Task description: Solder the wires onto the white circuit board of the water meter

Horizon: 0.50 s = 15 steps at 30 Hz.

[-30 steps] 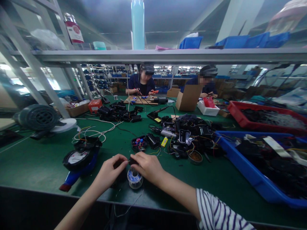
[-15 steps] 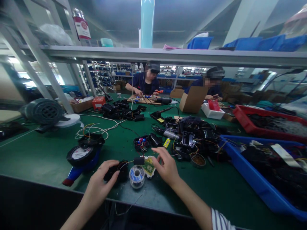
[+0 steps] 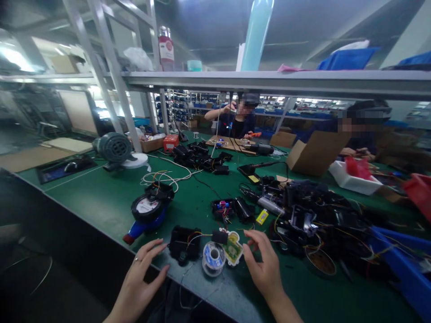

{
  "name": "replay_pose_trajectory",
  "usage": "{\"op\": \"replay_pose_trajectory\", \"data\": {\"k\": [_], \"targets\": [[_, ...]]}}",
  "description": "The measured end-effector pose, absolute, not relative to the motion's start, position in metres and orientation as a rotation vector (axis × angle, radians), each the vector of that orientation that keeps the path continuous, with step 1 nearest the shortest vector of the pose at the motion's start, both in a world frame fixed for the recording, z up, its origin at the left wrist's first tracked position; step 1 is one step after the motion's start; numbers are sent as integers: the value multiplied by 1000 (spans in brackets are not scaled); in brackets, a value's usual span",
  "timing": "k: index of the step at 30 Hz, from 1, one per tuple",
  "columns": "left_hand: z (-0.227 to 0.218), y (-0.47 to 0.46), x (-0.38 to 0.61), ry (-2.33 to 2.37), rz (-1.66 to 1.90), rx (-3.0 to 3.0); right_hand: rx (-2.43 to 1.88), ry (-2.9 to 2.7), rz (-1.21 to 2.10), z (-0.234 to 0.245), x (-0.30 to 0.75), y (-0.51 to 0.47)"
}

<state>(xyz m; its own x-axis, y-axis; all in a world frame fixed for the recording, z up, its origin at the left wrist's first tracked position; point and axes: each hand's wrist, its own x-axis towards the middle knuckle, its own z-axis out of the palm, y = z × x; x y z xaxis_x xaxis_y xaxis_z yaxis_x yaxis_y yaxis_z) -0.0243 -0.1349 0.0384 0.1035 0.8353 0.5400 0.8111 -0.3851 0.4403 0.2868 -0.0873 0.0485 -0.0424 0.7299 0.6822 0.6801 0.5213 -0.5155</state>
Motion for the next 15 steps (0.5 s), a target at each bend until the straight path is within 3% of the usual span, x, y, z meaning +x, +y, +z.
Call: {"op": "replay_pose_trajectory", "data": {"k": [5, 9, 12, 15], "targets": [[59, -135, -38, 1768, 1307, 2311, -1067, -1823, -67, 56, 272, -92], [85, -113, -57, 1932, 1475, 2188, -1028, -1818, 24, 79, 247, -91], [92, -85, -72, 2021, 1453, 1900, -1006, -1770, 351, 112, 210, -73], [89, -61, -81, 1982, 1332, 1614, -996, -1681, 937, 138, 161, -32]]}}
